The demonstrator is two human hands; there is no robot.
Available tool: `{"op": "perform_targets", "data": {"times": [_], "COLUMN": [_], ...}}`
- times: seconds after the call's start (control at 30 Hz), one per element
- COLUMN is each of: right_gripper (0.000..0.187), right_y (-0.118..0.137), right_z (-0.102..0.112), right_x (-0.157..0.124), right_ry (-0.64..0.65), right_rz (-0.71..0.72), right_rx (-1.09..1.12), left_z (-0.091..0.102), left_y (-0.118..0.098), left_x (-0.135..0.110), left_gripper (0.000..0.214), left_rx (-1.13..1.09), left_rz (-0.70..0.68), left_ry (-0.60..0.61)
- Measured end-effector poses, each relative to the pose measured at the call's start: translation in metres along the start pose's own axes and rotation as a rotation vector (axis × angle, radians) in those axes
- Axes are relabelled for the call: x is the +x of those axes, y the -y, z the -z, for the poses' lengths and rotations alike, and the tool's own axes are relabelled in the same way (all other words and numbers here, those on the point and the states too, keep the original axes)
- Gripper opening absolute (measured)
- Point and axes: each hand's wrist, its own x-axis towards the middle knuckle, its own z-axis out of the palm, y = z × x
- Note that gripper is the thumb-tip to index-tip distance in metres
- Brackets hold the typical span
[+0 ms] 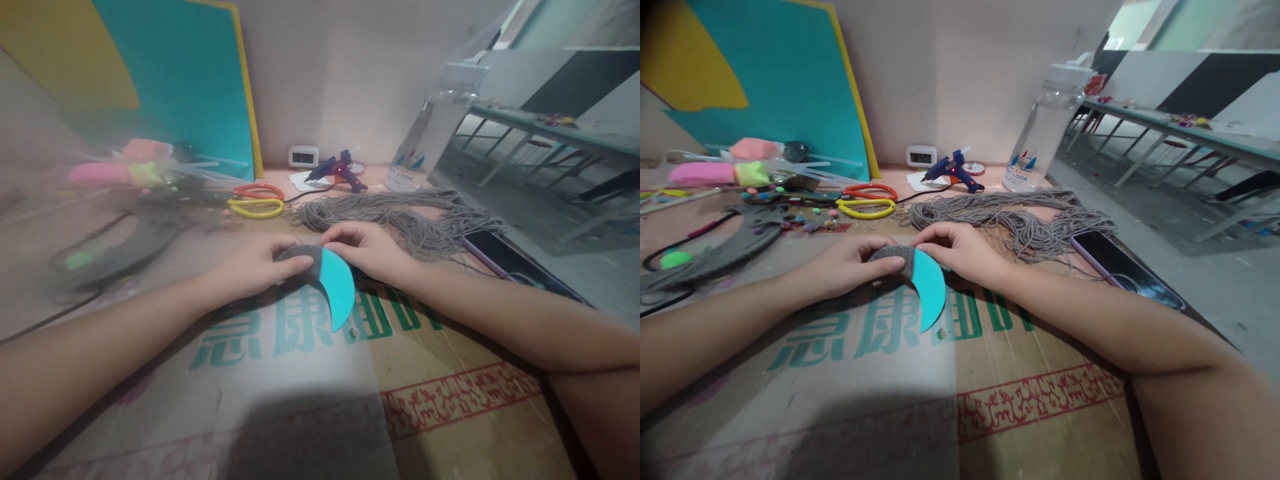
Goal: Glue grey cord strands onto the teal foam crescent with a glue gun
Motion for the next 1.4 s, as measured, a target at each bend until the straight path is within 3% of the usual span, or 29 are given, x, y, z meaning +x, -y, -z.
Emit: {"op": "perform_targets", "data": {"times": [0.2, 0.4, 0.6, 0.8, 0.93, 1.1, 1.4], "right_gripper": [0.017, 0.016, 0.024, 0.024, 0.025, 0.026, 0.025], "right_y": [0.0033, 0.0028, 0.0027, 0.0036, 0.0060, 0.0072, 0.0069], "right_z": [-0.0019, -0.0034, 0.0001, 0.0006, -0.0020, -0.0057, -0.0068], "right_x": [-0.0002, 0.0004, -0.0002, -0.0024, -0.0033, -0.0048, -0.0075], "right_ry": [-0.028, -0.019, -0.163, -0.071, -0.095, -0.107, -0.087], "right_rz": [0.007, 0.027, 0.047, 0.057, 0.079, 0.140, 0.207], "right_rx": [-0.057, -0.069, 0.022, -0.194, -0.299, -0.418, -0.446], "left_z": [-0.0001, -0.0008, -0.0025, 0.0006, 0.0000, -0.0027, -0.0042], "left_y": [0.0001, 0.0000, 0.0016, 0.0041, 0.0028, -0.0013, -0.0022], "left_x": [0.0004, -0.0004, -0.0027, -0.0005, 0.0012, -0.0007, -0.0036], "left_gripper": [0.027, 0.028, 0.034, 0.039, 0.038, 0.034, 0.030], "left_rx": [0.012, 0.015, -0.079, -0.021, 0.031, 0.059, 0.049], "left_rz": [-0.097, -0.100, 0.080, 0.065, -0.011, -0.002, -0.041], "left_ry": [0.008, 0.020, -0.124, -0.211, -0.241, -0.238, -0.243]}}
